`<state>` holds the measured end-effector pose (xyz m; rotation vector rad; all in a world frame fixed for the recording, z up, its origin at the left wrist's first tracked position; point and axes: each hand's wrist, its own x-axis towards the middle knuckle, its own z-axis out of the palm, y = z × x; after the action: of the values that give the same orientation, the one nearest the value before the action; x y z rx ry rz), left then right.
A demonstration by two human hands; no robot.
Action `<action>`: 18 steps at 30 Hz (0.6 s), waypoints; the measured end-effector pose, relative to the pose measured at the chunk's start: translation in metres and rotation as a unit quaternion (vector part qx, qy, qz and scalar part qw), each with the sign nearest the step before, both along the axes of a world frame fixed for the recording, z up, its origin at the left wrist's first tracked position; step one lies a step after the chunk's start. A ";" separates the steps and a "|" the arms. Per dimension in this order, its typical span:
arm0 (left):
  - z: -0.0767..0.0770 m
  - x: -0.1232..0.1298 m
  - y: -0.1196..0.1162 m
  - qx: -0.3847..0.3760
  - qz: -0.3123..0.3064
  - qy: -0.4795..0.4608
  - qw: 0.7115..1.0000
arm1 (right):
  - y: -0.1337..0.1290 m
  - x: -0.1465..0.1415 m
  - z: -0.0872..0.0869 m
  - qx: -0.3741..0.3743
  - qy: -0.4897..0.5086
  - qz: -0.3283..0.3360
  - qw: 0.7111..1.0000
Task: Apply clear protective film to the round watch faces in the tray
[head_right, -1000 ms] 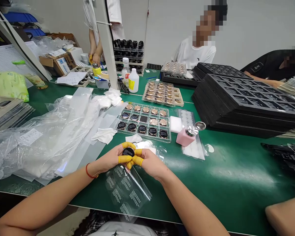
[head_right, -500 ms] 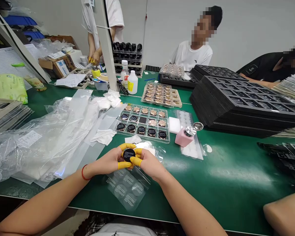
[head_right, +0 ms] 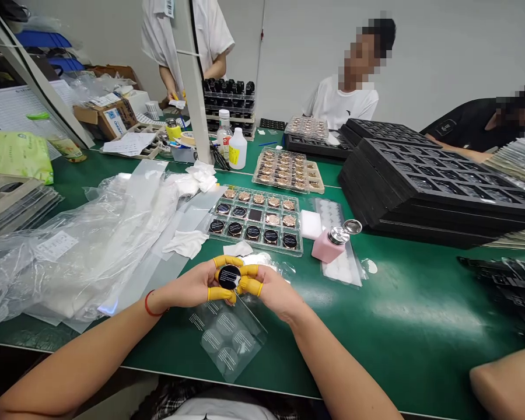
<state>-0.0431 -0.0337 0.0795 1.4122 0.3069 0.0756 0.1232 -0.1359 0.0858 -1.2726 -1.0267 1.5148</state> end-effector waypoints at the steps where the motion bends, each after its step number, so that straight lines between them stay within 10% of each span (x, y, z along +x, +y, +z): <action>1: -0.001 0.000 0.000 0.009 0.002 0.001 1.000 | 0.000 -0.002 0.000 0.005 0.008 0.001 1.000; 18: -0.009 0.005 -0.002 0.066 0.030 -0.043 0.996 | 0.001 -0.001 0.003 0.022 -0.060 0.015 0.998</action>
<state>-0.0385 -0.0362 0.0700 1.5265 0.2756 0.2084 0.1223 -0.1351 0.0889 -1.3359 -1.1558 1.4441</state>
